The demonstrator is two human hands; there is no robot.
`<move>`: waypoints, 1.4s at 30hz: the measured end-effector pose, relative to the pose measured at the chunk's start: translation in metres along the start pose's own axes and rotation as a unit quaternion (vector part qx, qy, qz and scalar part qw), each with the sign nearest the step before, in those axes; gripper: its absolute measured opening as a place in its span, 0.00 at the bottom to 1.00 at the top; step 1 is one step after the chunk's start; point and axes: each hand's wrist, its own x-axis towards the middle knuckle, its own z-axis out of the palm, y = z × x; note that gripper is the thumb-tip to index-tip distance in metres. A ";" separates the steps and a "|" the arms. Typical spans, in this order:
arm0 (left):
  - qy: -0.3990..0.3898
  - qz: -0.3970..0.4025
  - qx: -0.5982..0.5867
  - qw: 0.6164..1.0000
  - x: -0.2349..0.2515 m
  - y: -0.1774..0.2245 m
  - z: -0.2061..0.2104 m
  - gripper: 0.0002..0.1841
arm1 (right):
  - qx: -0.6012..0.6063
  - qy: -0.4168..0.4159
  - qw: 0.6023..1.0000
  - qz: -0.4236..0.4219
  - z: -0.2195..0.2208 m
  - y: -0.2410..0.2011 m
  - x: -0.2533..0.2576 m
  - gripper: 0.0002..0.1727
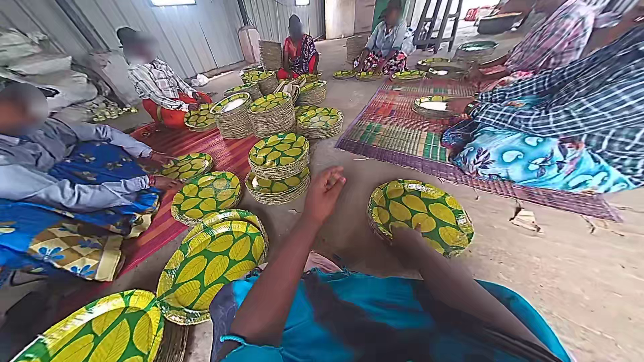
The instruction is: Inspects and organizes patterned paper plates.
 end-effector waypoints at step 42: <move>0.161 -0.428 -0.103 0.883 -0.046 -0.139 0.006 0.42 | 0.212 -0.019 0.880 -0.425 0.008 -0.013 0.061 0.18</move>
